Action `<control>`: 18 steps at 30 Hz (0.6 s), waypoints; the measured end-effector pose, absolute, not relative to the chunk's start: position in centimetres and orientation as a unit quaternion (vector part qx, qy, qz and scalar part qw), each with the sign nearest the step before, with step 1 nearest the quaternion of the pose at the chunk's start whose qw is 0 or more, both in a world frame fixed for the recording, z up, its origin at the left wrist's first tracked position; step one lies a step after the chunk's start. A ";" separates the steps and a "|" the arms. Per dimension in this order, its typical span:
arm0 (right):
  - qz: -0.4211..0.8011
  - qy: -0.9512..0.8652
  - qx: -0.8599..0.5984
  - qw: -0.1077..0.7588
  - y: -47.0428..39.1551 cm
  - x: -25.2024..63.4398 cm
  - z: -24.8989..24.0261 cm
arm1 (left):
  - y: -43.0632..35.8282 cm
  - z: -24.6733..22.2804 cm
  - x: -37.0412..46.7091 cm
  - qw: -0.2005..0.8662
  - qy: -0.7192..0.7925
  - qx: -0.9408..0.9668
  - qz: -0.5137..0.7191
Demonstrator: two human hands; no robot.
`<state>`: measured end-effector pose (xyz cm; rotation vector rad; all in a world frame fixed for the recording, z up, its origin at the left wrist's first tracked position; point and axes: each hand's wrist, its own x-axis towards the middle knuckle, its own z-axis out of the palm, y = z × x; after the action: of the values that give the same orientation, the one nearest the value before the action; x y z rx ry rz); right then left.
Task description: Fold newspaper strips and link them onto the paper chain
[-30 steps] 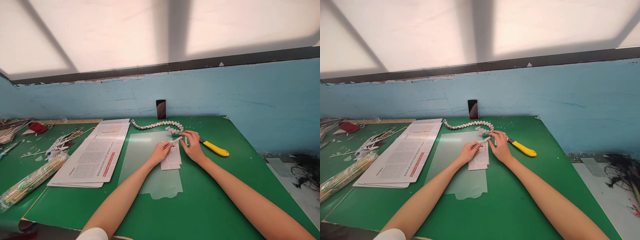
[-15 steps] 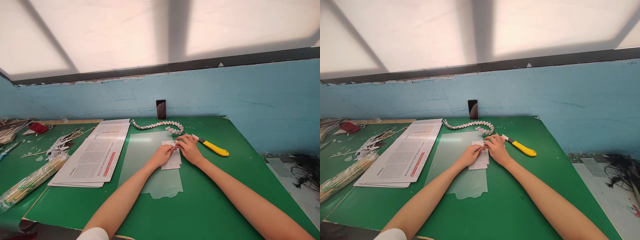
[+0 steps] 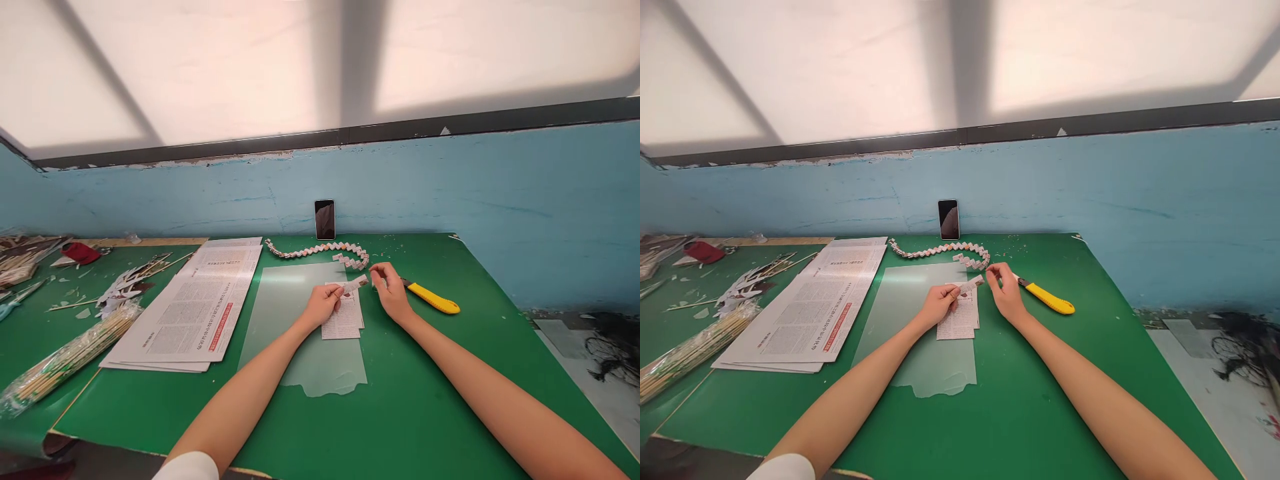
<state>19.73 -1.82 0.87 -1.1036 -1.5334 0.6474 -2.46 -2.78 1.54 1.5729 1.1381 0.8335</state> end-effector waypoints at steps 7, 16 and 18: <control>0.520 -0.631 -0.369 0.442 -1.7 19.6 1.1 | -2.8 1.7 -2.5 0.513 0.453 0.631 0.365; 0.562 -0.542 -0.367 0.506 -1.0 20.0 1.1 | -2.0 1.8 -2.9 0.604 0.398 0.527 0.447; 0.580 -0.526 -0.362 0.506 -1.0 20.2 1.3 | -2.0 1.9 -3.1 0.608 0.389 0.531 0.444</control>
<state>20.20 -1.04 1.28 -0.8729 -1.2683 1.3979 -3.05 -2.03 1.85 1.2263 0.8988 1.0264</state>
